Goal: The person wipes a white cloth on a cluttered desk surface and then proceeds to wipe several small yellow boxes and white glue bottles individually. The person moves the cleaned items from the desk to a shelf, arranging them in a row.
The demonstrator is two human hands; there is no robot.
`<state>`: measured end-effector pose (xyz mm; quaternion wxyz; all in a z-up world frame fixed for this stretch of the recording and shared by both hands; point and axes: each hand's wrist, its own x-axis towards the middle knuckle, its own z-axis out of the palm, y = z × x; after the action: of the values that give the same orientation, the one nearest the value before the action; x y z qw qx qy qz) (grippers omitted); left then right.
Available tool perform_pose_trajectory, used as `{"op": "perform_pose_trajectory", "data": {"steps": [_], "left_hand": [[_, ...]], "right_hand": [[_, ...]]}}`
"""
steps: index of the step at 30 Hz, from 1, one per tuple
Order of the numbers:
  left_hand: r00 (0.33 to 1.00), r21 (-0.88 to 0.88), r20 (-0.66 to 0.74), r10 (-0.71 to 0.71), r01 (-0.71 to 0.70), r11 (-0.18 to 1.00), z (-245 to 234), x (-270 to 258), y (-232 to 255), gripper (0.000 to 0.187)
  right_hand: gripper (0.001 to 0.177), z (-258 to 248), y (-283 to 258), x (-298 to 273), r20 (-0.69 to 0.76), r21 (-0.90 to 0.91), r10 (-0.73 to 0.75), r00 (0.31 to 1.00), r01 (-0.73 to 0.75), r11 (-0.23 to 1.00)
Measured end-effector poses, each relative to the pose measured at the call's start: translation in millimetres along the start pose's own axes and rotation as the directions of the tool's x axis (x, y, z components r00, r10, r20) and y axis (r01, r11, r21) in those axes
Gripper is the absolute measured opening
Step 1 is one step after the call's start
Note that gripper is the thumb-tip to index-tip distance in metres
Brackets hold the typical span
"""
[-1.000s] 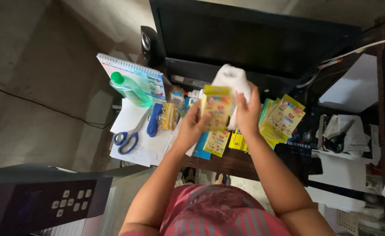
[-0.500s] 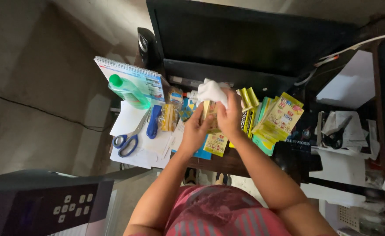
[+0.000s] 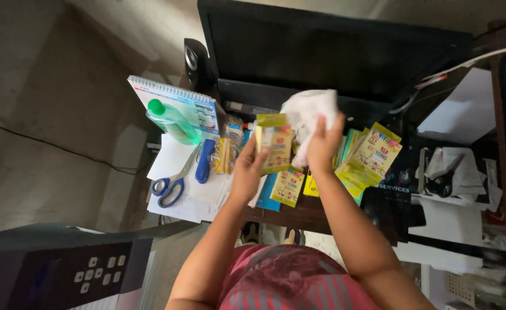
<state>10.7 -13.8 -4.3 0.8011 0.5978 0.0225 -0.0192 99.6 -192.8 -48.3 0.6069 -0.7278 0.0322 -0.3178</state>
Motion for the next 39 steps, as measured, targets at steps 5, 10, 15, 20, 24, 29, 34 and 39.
{"op": "perform_pose_trajectory", "data": {"steps": [5,10,15,20,24,29,34,39], "left_hand": [[0.997,-0.183,-0.056,0.048,-0.057,0.981,-16,19,-57,0.05],[0.982,0.096,-0.101,0.161,-0.152,0.984,10,10,-48,0.046],[0.957,0.244,-0.147,0.249,-0.209,0.947,28,14,3,0.055],[0.97,0.184,-0.24,0.046,-0.001,0.983,3,31,-45,0.057],[0.994,-0.197,0.061,-0.093,0.103,0.975,9,28,-62,0.072],[0.994,0.073,0.105,-0.023,0.016,0.997,15,27,-55,0.082],[0.991,-0.155,0.051,-0.124,0.13,0.979,9,43,-86,0.092],[0.94,-0.195,0.06,-0.337,0.342,0.919,24,32,-11,0.1]], "right_hand": [[0.032,13,-66,-48,0.254,0.017,-0.058,0.966,0.056,0.998],[0.038,24,-65,-48,0.382,-0.068,-0.475,0.793,0.537,0.841],[0.04,15,-57,-53,0.292,0.192,0.472,0.832,-0.535,0.823],[0.044,5,-53,-87,0.407,0.305,0.256,0.877,-0.395,0.867],[0.047,8,-74,-40,0.519,0.126,0.483,0.705,-0.623,0.772],[0.043,7,-41,-43,0.568,0.354,0.524,0.635,-0.763,0.541],[0.042,-16,-17,-62,0.532,0.169,0.362,0.765,-0.515,0.84],[0.042,-66,-99,-6,0.49,-0.567,0.66,0.57,-0.367,0.738]]}}
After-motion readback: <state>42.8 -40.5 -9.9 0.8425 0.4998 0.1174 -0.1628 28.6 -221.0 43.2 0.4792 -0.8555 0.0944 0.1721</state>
